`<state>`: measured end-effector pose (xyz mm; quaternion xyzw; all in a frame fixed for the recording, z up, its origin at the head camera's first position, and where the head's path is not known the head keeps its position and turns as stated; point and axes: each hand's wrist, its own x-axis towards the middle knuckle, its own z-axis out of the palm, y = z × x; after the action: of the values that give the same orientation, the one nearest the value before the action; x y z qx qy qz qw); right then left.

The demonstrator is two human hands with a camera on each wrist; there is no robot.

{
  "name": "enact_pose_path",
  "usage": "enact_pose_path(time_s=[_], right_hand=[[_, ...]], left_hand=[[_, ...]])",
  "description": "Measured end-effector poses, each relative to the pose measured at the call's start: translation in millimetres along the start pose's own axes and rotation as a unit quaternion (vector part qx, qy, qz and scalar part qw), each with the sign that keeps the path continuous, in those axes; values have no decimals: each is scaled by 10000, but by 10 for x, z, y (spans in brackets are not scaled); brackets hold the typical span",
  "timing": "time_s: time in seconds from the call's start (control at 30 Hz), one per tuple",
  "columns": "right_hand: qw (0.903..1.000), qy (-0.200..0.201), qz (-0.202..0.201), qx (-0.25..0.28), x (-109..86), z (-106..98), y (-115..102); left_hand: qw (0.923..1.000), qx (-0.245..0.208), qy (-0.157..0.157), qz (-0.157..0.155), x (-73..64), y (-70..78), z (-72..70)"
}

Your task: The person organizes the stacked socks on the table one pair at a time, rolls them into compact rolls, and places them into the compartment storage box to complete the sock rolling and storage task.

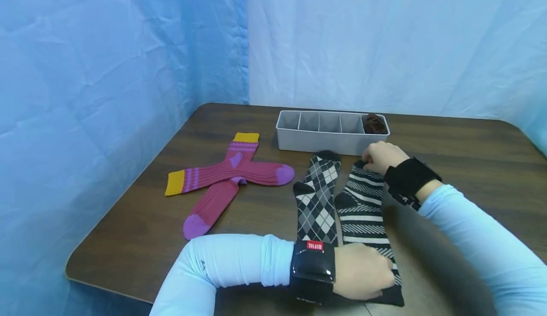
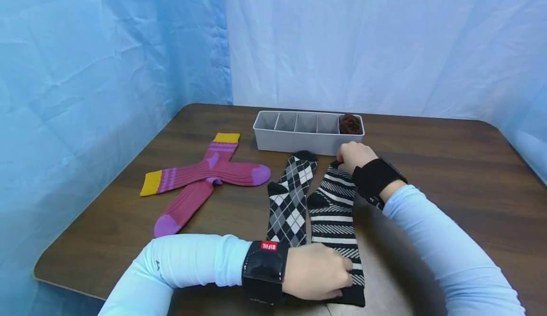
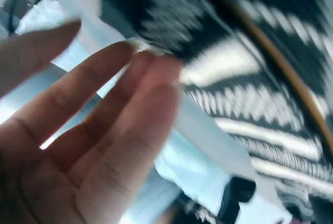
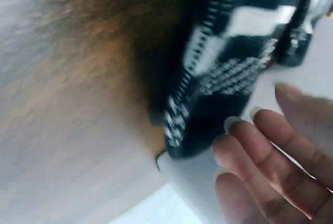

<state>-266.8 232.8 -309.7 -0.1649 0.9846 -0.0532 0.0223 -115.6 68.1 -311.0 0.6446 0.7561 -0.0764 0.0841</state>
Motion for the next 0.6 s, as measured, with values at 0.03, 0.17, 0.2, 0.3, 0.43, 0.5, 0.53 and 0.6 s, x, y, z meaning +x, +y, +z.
enact_pose_path(time_s=[0.03, 0.17, 0.2, 0.3, 0.43, 0.5, 0.53, 0.6], right_hand=[[9999, -68, 80, 3, 26, 27, -5], [9994, -215, 270, -90, 77, 67, -43], [9993, -228, 281, -126, 82, 71, -47], [9993, -193, 223, -249, 77, 86, -55], [9992, -91, 22, -379, 48, 135, -43], [9989, -57, -82, -452, 28, 146, -28], [9988, -12, -126, -477, 16, 146, -18], [9986, 85, -212, -486, -7, 128, 3]], left_hand=[[10000, -6, -44, 44, 3, 39, 24], [9999, 132, 83, -22, 8, 132, 92], [9996, 200, 213, -7, 6, 151, 107], [9980, 352, 528, 47, 5, 198, 153], [9978, 266, 590, 106, 7, 211, 193], [9982, 260, 516, 160, -4, 207, 191], [9985, 200, 459, 212, -15, 201, 185], [9987, 130, 393, 308, -63, 191, 164]])
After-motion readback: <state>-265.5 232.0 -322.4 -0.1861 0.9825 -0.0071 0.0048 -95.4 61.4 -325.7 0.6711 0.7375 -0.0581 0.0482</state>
